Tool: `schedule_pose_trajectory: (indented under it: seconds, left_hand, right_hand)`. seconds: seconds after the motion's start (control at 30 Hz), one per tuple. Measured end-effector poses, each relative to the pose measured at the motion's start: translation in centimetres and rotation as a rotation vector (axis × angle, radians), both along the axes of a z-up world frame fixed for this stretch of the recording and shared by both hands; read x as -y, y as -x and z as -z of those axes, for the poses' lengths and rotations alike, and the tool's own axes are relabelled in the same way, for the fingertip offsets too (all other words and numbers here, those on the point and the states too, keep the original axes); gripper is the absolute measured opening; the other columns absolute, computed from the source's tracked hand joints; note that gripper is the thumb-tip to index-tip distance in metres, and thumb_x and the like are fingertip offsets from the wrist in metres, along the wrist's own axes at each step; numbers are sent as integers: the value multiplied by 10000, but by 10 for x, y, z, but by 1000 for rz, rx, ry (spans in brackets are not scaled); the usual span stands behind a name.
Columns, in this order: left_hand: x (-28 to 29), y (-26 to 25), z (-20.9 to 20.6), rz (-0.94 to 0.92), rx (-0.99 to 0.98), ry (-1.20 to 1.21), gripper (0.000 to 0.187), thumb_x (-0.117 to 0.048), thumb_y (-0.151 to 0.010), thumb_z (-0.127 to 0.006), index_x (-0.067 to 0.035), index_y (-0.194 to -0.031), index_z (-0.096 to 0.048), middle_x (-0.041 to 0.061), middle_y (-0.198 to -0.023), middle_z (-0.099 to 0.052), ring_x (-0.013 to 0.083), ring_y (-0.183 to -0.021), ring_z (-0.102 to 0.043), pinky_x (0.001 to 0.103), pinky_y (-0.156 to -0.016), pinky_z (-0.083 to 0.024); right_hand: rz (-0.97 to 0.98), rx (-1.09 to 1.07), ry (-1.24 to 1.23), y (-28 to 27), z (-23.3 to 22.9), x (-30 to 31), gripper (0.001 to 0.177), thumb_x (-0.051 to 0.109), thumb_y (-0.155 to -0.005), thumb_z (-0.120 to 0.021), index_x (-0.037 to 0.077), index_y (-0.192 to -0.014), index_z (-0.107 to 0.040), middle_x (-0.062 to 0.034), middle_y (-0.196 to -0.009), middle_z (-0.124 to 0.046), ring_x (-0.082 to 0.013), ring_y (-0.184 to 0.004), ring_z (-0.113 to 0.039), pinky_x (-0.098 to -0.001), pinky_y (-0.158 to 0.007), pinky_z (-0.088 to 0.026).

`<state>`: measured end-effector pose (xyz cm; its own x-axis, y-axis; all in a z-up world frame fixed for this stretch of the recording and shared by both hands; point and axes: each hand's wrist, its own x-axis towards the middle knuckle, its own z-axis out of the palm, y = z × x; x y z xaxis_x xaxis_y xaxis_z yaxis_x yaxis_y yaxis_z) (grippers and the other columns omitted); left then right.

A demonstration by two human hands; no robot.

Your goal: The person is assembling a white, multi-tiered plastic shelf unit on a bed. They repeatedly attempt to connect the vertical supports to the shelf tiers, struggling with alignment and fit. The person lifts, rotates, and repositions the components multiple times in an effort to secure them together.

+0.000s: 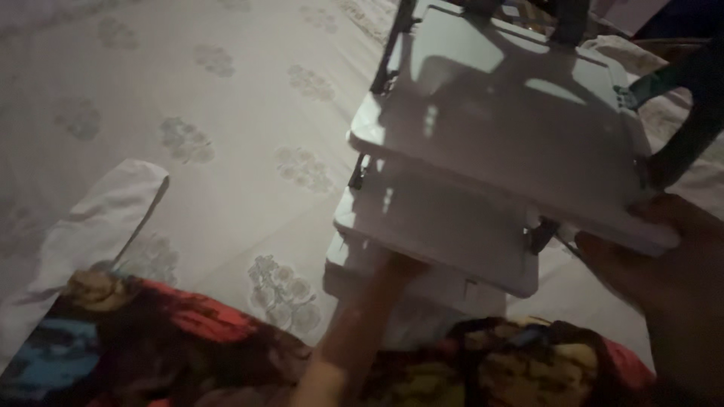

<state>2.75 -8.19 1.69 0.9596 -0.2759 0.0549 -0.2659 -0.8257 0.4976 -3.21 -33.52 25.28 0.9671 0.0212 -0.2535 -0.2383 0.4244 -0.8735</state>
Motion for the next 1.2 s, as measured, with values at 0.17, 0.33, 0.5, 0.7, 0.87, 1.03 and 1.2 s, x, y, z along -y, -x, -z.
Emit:
schedule_pose_trajectory:
  seconds: [0.17,0.33,0.5,0.7,0.87,1.03,1.2]
  left_hand:
    - [-5,-28,-4,11,4,-14,483,-305,-815,-636,-93,-1247,-657,184,-1313,-627,407,-1240,-543,624,-994,-395]
    - [-11,-48,-11,10,53,-31,475,-294,-810,-644,-78,-1232,-662,194,-1293,-636,407,-1236,-548,613,-1010,-399]
    - [-14,0,5,17,25,-9,467,-283,-805,-651,-64,-1217,-666,204,-1272,-644,408,-1231,-553,602,-1027,-403]
    - [-47,68,35,5,130,32,457,-270,-799,-660,-46,-1198,-671,215,-1247,-654,409,-1226,-559,589,-1047,-407]
    - [-85,96,72,-9,410,62,450,-259,-795,-667,-32,-1183,-676,225,-1226,-662,410,-1221,-563,579,-1063,-411]
    - [-54,83,60,-28,248,-8,425,-258,-843,-648,-35,-1204,-662,208,-1246,-673,380,-1234,-585,538,-1089,-433]
    - [-27,54,21,-10,219,-31,421,-245,-851,-648,-33,-1215,-662,191,-1238,-683,356,-1221,-597,514,-1069,-449]
  right_hand:
    - [-11,-14,90,17,5,-3,543,28,-805,-646,-117,-1278,-424,-247,-1263,-525,-399,-1223,-599,-534,-998,-475]
    - [-23,89,1017,48,10,-12,545,-27,-751,-714,-154,-1214,-458,-276,-1235,-554,-438,-1199,-635,-569,-975,-501]
    - [11,-53,-83,24,14,-4,641,127,-837,-594,11,-1422,-361,-187,-1259,-421,-366,-1182,-532,-453,-995,-523]
    - [-361,17,-378,9,49,7,388,12,-913,-560,-88,-1240,-378,-207,-1176,-392,-362,-1148,-472,-442,-952,-523]
    - [167,-275,-80,-14,80,-17,334,121,-881,-597,23,-1183,-494,-165,-1237,-433,-282,-1148,-477,-338,-932,-514]
    - [-13,61,-354,-42,93,-13,328,70,-941,-681,17,-1177,-460,-127,-1185,-397,-257,-1049,-450,-429,-808,-444]
    - [35,49,874,7,35,-2,276,39,-845,-651,-78,-1082,-571,-216,-1144,-605,-318,-1068,-643,-436,-930,-571]
